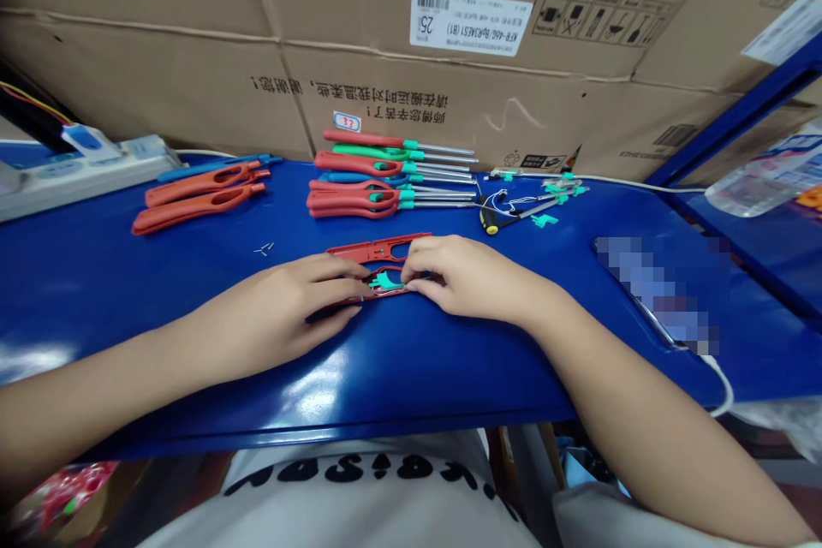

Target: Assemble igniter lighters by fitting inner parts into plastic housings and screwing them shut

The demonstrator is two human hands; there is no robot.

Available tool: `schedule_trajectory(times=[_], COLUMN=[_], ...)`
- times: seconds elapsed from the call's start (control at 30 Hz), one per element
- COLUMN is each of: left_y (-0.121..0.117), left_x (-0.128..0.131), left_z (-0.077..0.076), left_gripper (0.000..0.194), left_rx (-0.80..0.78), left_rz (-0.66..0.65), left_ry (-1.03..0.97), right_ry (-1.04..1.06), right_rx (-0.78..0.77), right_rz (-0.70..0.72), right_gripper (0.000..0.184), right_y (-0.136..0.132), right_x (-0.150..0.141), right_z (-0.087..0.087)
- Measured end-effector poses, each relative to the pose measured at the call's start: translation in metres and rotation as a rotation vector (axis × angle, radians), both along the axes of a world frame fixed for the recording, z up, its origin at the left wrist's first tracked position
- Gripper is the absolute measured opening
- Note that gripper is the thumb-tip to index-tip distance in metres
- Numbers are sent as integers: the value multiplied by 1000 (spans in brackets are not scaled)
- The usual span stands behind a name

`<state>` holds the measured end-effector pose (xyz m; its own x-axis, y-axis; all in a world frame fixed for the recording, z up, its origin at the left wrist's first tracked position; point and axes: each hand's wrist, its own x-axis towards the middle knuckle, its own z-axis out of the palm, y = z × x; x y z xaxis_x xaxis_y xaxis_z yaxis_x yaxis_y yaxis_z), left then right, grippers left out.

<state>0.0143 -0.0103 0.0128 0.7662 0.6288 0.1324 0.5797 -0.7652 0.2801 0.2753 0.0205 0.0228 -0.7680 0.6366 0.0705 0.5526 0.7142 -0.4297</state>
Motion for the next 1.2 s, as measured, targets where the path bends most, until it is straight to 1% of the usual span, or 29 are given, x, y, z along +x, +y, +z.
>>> schedule_trajectory(times=[0.23,0.3,0.43,0.5,0.57,0.7,0.8,0.93,1.1,1.2], left_y=[2,2,4,5,5,6,8,11,15,15], left_x=[-1,-1,-1,-1,-2,-6,-9,-10,-12,-13], left_z=[-3,-3,0,2,7,17,21,21,17,16], left_gripper=[31,31,27,24,19,14,16,17,18,18], left_rx=[5,-3,-28,-50,-51,20,21,-24,-78,-86], left_rz=[-4,-11,-18,-1,41,144,170,173,168,160], left_ry=[-10,-21,-55,-60,-49,-1,66,94,49,44], right_ry=[32,57,39,-13,-56,-82,-70,-63,-70,-62], right_rx=[23,27,71,36,-35,-137,-211,-292,-313,-316], right_rz=[3,-2,-81,-102,-100,-112,-161,-214,-231,-223], right_gripper=[14,14,13,14,16,18,21,24,24,25], right_y=[0,2,6,8,9,9,10,11,13,12], right_x=[-1,2,15,20,22,18,16,15,14,14], right_z=[-1,2,11,14,15,10,7,4,2,4])
